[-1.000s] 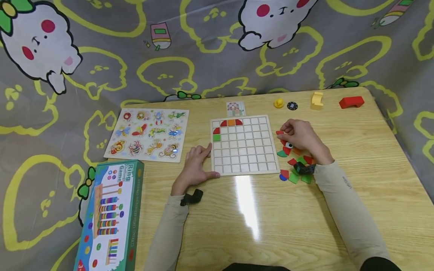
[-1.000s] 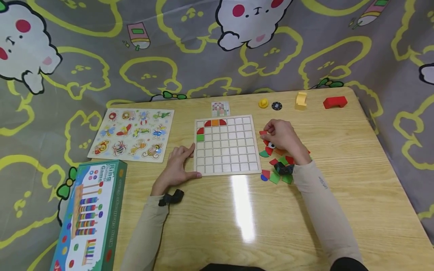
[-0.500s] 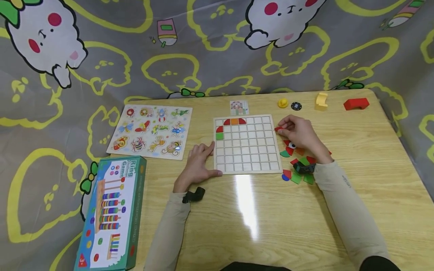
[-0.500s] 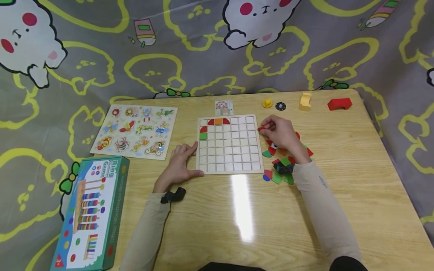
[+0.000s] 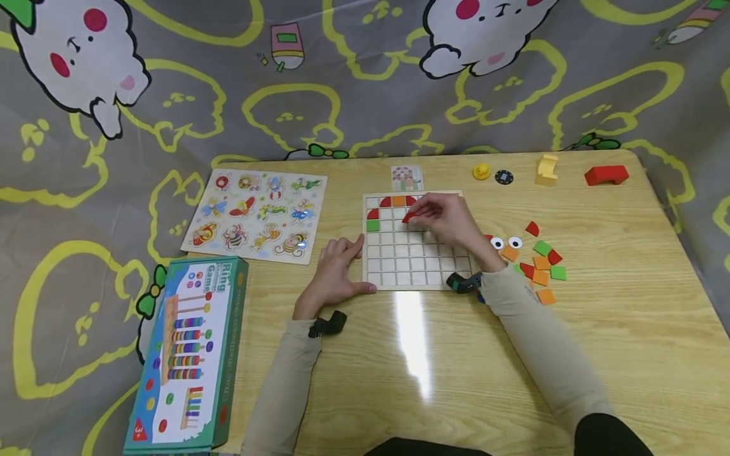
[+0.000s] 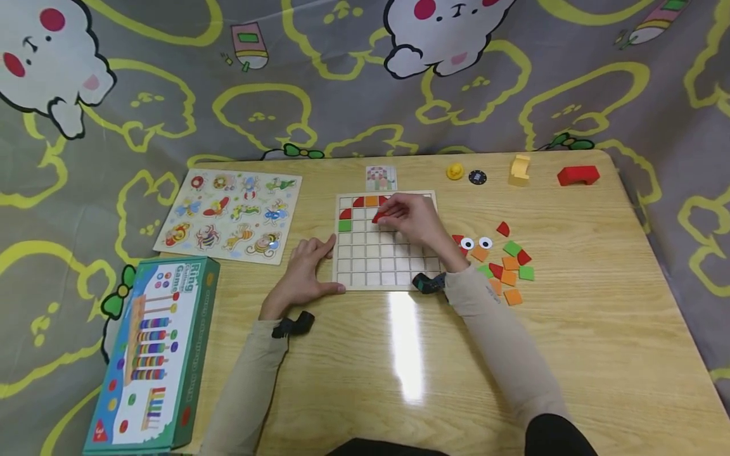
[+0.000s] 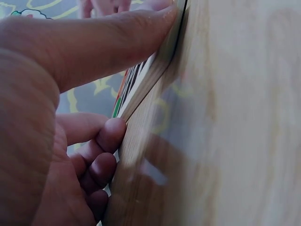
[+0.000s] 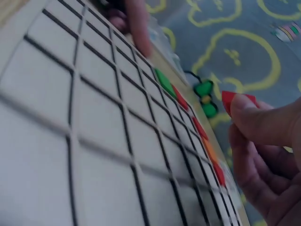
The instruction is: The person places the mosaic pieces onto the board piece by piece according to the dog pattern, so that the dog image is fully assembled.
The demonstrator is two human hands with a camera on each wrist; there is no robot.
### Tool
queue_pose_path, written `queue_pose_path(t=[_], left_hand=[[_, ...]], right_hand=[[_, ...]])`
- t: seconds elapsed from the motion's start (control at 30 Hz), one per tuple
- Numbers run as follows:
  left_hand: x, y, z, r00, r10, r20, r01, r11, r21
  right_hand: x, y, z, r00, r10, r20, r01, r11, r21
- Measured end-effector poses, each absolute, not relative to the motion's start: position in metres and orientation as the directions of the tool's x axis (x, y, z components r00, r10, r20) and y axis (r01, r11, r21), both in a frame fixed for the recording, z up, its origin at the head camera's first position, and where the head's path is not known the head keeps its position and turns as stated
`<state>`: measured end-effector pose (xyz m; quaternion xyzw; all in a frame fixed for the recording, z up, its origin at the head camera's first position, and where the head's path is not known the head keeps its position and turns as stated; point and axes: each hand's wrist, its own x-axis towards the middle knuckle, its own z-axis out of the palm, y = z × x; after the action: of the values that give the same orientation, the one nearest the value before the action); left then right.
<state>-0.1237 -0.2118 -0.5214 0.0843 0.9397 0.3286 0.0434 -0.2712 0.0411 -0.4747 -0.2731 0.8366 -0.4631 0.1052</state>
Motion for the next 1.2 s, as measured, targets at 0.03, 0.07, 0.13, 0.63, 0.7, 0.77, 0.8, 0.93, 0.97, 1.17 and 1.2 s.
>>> queue_pose_path(t=[0.03,0.07,0.13,0.63,0.7,0.77,0.8,0.93,0.97,1.17,1.2], left_hand=[[-0.124,-0.212,-0.521,-0.982,0.188,-0.026,0.130,0.769,0.626],[-0.124,-0.212,-0.521,-0.982,0.188,-0.025,0.131,0.768,0.627],[-0.124,-0.212,-0.521,-0.982,0.189,-0.023,0.133,0.768,0.627],[-0.126,-0.211,-0.522,-0.981,0.191,-0.030,0.133,0.782,0.609],[-0.125,-0.212,-0.522,-0.982,0.186,-0.028,0.131,0.784,0.606],[-0.126,-0.211,-0.521,-0.982,0.186,-0.024,0.134,0.782,0.608],[-0.126,-0.210,-0.521,-0.982,0.187,-0.022,0.135,0.780,0.611],[-0.126,-0.208,-0.519,-0.981,0.192,-0.018,0.139,0.771,0.621],[-0.126,-0.208,-0.519,-0.981,0.192,-0.018,0.139,0.772,0.620],[-0.124,-0.208,-0.520,-0.983,0.182,-0.025,0.129,0.779,0.614],[-0.123,-0.208,-0.520,-0.984,0.179,-0.028,0.123,0.777,0.617]], right_hand=[[-0.269,0.033,-0.476,-0.808,-0.583,0.082,-0.388,0.423,-0.819],[-0.267,0.025,-0.478,-0.788,-0.609,0.083,-0.410,0.419,-0.810],[-0.264,0.011,-0.481,-0.754,-0.651,0.084,-0.452,0.422,-0.786],[-0.258,-0.015,-0.500,-0.674,-0.726,0.135,-0.575,0.402,-0.712],[-0.258,-0.016,-0.500,-0.671,-0.730,0.133,-0.576,0.400,-0.713],[-0.258,-0.016,-0.500,-0.669,-0.732,0.126,-0.579,0.408,-0.706],[-0.257,-0.017,-0.499,-0.669,-0.733,0.122,-0.579,0.412,-0.704],[-0.256,-0.017,-0.497,-0.678,-0.727,0.109,-0.577,0.435,-0.692],[-0.255,-0.017,-0.497,-0.679,-0.726,0.112,-0.578,0.434,-0.691],[-0.253,-0.016,-0.496,-0.665,-0.734,0.141,-0.595,0.406,-0.694],[-0.253,-0.014,-0.495,-0.659,-0.738,0.145,-0.597,0.396,-0.698]])
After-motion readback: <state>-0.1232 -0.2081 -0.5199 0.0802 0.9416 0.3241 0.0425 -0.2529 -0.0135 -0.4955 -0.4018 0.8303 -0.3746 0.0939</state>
